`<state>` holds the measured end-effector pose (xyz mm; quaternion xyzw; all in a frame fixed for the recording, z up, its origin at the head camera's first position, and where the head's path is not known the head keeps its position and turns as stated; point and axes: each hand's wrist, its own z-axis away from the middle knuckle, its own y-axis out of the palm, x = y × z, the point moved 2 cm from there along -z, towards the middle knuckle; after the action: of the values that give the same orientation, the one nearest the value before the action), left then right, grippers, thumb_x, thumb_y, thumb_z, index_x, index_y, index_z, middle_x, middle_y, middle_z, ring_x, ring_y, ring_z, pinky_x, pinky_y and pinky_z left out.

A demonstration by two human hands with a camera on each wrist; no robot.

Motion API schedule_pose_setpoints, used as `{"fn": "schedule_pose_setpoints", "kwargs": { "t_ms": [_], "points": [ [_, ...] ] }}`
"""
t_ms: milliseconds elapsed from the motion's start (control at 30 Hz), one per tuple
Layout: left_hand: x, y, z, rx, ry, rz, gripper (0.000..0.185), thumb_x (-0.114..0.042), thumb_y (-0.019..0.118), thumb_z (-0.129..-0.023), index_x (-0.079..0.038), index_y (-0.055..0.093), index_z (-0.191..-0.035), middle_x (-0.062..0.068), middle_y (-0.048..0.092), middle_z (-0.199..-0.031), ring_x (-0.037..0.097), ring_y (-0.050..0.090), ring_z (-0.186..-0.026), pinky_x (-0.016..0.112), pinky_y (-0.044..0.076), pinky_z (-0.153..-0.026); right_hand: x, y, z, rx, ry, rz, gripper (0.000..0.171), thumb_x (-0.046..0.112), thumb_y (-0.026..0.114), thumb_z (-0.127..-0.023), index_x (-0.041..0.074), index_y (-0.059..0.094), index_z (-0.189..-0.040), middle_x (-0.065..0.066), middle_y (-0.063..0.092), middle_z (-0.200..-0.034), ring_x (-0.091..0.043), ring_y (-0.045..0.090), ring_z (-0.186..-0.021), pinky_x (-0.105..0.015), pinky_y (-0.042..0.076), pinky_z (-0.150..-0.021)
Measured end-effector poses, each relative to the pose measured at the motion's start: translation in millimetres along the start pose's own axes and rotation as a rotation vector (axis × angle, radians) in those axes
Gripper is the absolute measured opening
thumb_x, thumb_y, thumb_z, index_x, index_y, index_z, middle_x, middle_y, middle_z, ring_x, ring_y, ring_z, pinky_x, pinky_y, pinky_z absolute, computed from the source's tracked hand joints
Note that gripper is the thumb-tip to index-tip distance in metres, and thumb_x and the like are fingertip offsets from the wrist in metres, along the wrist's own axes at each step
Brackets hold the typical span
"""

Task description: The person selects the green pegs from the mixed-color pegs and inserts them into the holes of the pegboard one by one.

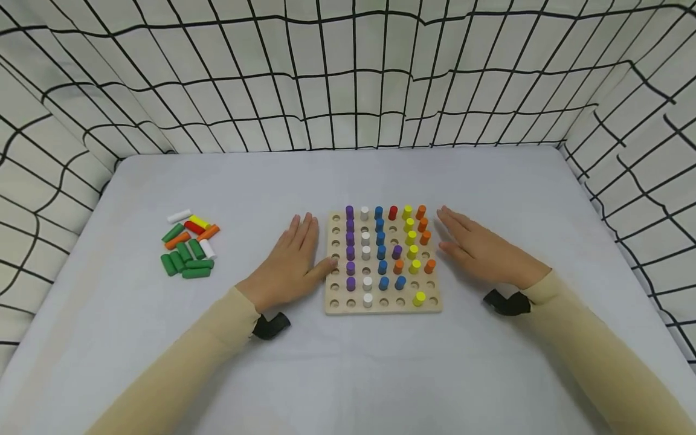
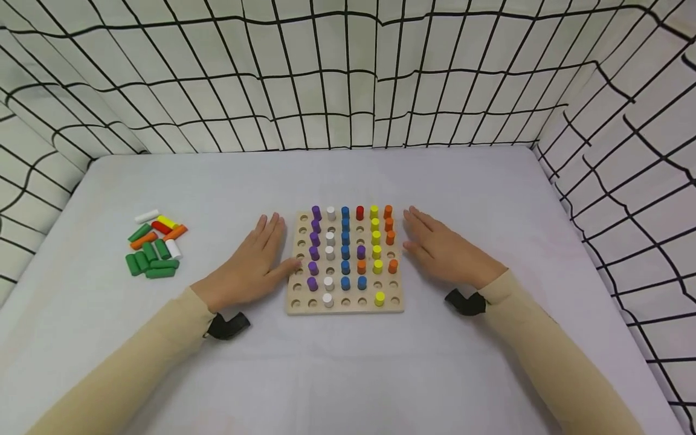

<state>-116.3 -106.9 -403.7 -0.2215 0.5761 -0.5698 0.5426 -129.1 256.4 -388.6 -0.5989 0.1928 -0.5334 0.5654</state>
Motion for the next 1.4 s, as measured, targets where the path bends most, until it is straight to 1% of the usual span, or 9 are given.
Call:
{"fn": "schedule_pose_setpoints", "kwargs": {
  "t_ms": [100, 200, 333, 433, 533, 700, 1000, 1167, 1400],
  "points": [
    [4.5, -5.1, 1.8, -0.029, 0.000, 0.037, 0.094, -0.060, 0.042, -0.106, -0.002, -0.003, -0.165, 0.015, -0.008, -0.175, 0.036, -0.013, -0.164, 0.057, 0.005, -0.135, -2.0, -1.6, 4.6, -0.080, 0.008, -0.119, 0.063, 0.023, 0.052, -0.108, 0.006, 0.027, -0.163, -0.021, 0.036, -0.165, -0.042, 0.050, -0.144, -0.061, 0.045, -0.117],
    [8.7, -10.5, 4.4, -0.056, -0.003, 0.074, 0.096, -0.059, 0.045, -0.105, -0.004, -0.005, -0.165, 0.013, -0.008, -0.176, 0.036, -0.015, -0.163, 0.057, 0.004, -0.135, -2.3, 1.3, 7.3, -0.128, 0.028, -0.243, 0.064, 0.018, 0.061, -0.102, 0.009, 0.034, -0.160, -0.016, 0.050, -0.155, -0.033, 0.065, -0.121, -0.050, 0.057, -0.102],
    [15.8, -17.2, 8.8, -0.084, -0.033, 0.110, 0.099, -0.060, 0.048, -0.104, -0.009, -0.011, -0.165, 0.009, -0.012, -0.176, 0.034, -0.020, -0.163, 0.060, 0.005, -0.134, -2.4, 7.9, 9.3, -0.103, 0.047, -0.345, 0.077, 0.023, 0.071, -0.096, 0.013, 0.032, -0.161, -0.010, 0.053, -0.149, -0.021, 0.062, -0.109, -0.028, 0.056, -0.091],
    [22.4, -22.4, 13.6, -0.101, -0.062, 0.140, 0.100, -0.061, 0.049, -0.103, -0.013, -0.014, -0.164, 0.004, -0.014, -0.176, 0.032, -0.023, -0.162, 0.063, 0.006, -0.132, -2.0, 13.6, 10.6, -0.035, 0.040, -0.429, 0.092, 0.029, 0.079, -0.091, 0.017, 0.025, -0.164, -0.009, 0.045, -0.156, -0.019, 0.061, -0.111, -0.019, 0.055, -0.087],
    [29.3, -27.7, 19.2, -0.117, -0.079, 0.169, 0.100, -0.060, 0.049, -0.103, -0.015, -0.015, -0.164, 0.003, -0.015, -0.175, 0.032, -0.024, -0.162, 0.066, 0.007, -0.131, -1.0, 19.3, 10.7, 0.013, 0.018, -0.491, 0.107, 0.032, 0.087, -0.084, 0.019, 0.019, -0.166, -0.009, 0.035, -0.162, -0.021, 0.062, -0.114, -0.017, 0.057, -0.087],
    [38.8, -35.9, 25.6, -0.153, -0.106, 0.208, 0.100, -0.058, 0.052, -0.103, -0.014, -0.014, -0.165, 0.004, -0.014, -0.176, 0.032, -0.024, -0.162, 0.069, 0.006, -0.130, 1.2, 24.1, 10.6, -0.023, -0.006, -0.471, 0.120, 0.036, 0.093, -0.077, 0.014, 0.015, -0.166, -0.012, 0.030, -0.163, -0.019, 0.063, -0.113, -0.013, 0.055, -0.090],
    [50.7, -48.0, 29.8, -0.191, -0.121, 0.237, 0.100, -0.054, 0.055, -0.104, -0.013, -0.013, -0.165, 0.006, -0.014, -0.175, 0.033, -0.024, -0.162, 0.071, 0.007, -0.129, -1.5, 31.8, 7.2, -0.038, 0.000, -0.536, 0.118, 0.034, 0.094, -0.076, 0.008, 0.021, -0.165, -0.013, 0.041, -0.151, -0.022, 0.061, -0.116, -0.009, 0.055, -0.095],
    [54.5, -57.4, 36.2, -0.201, -0.139, 0.241, 0.101, -0.056, 0.055, -0.102, -0.015, -0.013, -0.165, 0.004, -0.014, -0.175, 0.031, -0.023, -0.162, 0.072, 0.010, -0.128, -6.8, 32.6, 2.9, -0.009, 0.001, -0.566, 0.112, 0.033, 0.094, -0.076, 0.008, 0.028, -0.163, -0.009, 0.052, -0.137, -0.014, 0.065, -0.111, -0.010, 0.055, -0.096],
    [62.4, -72.7, 43.6, -0.261, -0.108, 0.243, 0.095, -0.056, 0.057, -0.102, -0.017, 0.000, -0.167, 0.003, 0.001, -0.177, 0.029, -0.015, -0.164, 0.071, 0.012, -0.129, -11.6, 30.1, 1.8, -0.009, 0.025, -0.619, 0.102, 0.027, 0.093, -0.077, 0.008, 0.035, -0.158, -0.011, 0.056, -0.127, -0.008, 0.068, -0.103, -0.012, 0.059, -0.092]
  ]
}}
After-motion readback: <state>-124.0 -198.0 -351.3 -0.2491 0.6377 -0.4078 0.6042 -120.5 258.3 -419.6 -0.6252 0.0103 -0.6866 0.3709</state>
